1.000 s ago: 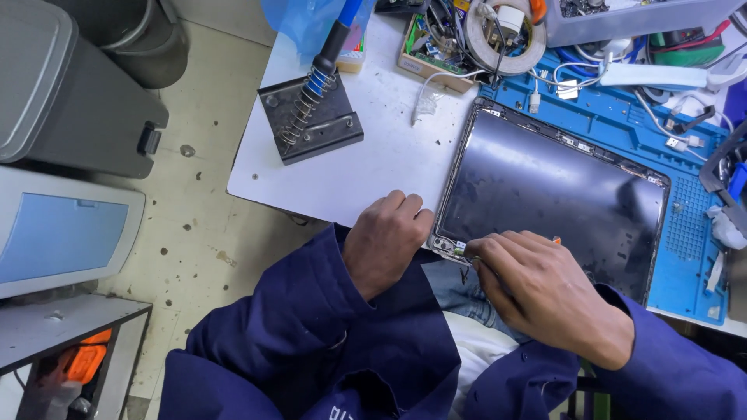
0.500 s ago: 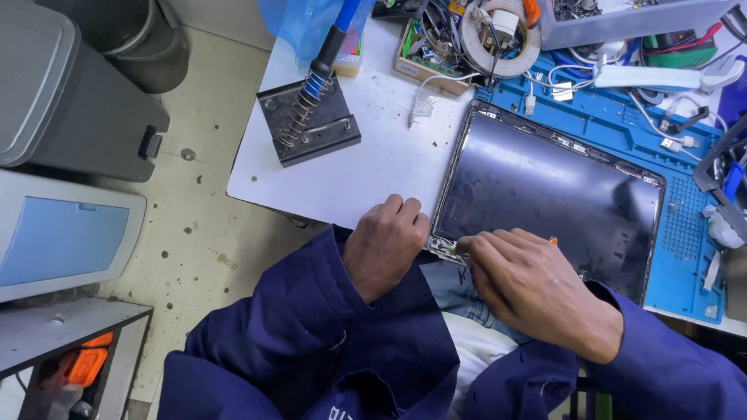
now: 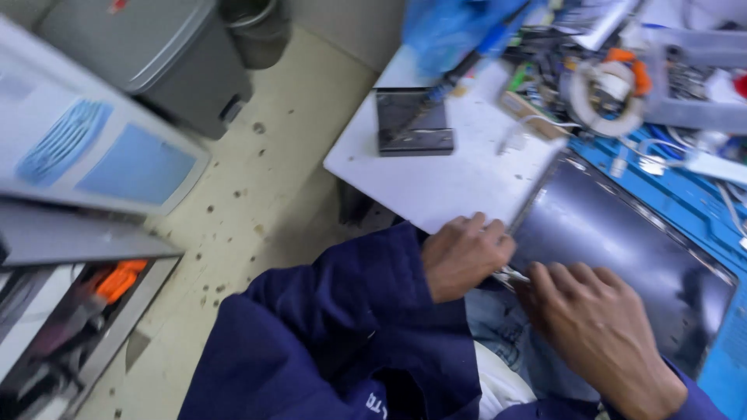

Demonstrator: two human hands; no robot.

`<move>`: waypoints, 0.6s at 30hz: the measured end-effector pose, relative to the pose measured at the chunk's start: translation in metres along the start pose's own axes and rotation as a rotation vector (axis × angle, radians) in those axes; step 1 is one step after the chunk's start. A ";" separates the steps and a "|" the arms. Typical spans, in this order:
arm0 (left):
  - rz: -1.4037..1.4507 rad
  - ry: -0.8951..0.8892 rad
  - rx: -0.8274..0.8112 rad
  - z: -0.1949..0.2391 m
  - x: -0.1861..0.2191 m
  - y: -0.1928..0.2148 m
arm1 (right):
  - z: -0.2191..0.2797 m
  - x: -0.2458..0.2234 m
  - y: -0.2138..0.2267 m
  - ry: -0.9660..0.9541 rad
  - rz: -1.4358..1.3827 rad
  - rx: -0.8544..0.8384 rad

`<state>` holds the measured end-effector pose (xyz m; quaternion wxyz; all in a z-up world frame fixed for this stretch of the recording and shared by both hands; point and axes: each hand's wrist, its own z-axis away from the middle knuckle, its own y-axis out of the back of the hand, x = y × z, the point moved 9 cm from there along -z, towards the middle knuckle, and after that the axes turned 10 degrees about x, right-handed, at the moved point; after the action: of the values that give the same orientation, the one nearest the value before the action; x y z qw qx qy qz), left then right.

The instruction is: The person removes the bezel from a laptop screen and uses a screwdriver to unscrew screws from the screen assembly while the device rests on their lap.

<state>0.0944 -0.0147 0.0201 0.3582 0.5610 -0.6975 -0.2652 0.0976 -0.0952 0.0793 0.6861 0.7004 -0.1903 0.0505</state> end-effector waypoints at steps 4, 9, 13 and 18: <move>0.197 -0.052 0.084 0.006 0.010 -0.011 | 0.023 0.035 -0.051 -0.157 0.308 -0.418; 0.232 -0.090 0.080 0.017 0.012 -0.032 | -0.042 -0.019 -0.059 0.113 0.284 -0.310; 0.220 -0.176 0.142 0.024 0.012 -0.050 | -0.067 -0.048 -0.059 0.194 0.266 -0.236; 0.156 -0.116 0.279 0.035 0.003 -0.042 | -0.062 -0.033 -0.052 0.161 0.295 -0.212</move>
<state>0.0910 -0.0289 -0.0332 0.2554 0.5332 -0.7886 -0.1691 0.0966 -0.0285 0.0224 0.7542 0.5823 -0.2396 0.1862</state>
